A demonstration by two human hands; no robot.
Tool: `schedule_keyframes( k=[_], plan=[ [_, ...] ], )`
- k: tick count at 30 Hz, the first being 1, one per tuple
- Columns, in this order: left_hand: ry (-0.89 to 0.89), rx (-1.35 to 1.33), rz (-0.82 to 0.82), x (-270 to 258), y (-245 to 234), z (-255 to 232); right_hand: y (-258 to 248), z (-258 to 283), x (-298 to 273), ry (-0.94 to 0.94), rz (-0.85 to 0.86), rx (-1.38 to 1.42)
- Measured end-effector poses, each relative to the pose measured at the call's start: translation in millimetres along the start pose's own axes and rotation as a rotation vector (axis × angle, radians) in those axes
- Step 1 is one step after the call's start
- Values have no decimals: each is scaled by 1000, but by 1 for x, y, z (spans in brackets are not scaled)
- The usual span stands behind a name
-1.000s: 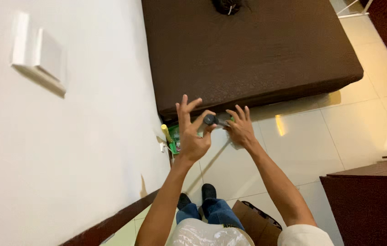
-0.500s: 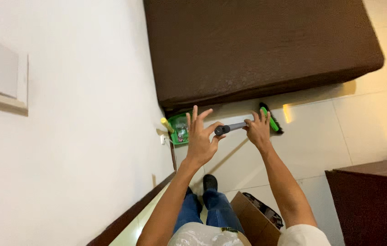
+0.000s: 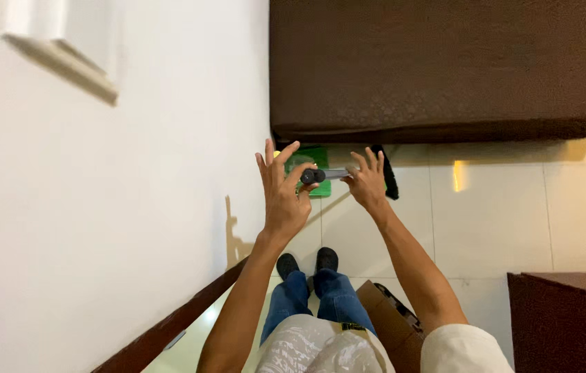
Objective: The person assembles a broom by hand, screwing together multiple sections of the handle and then attaching the brush head while standing on a tiled floor.
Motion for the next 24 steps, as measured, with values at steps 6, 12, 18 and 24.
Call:
schedule_keyframes(
  k=[6,12,18,24],
  plan=[
    [15,58,-82,-10,-41,1,12,41,14,-34,-15,82],
    [53,54,-130,-20,-64,-4,9,78,25,-117,-68,126],
    [33,-92,-166,-14,-86,-13,-14,125,41,-178,-99,231],
    [130,-137,-192,-8,-103,-31,-41,146,44,-249,-146,197]
  ],
)
Point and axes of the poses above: each hand's wrist, its own x-axis towards the middle knuckle, its own y-axis out of the palm, z = x × y, the point moved 7 cm from there along x, towards the middle knuckle, and after that the axes turned 6 degrees about x, right-handed, at the moved point
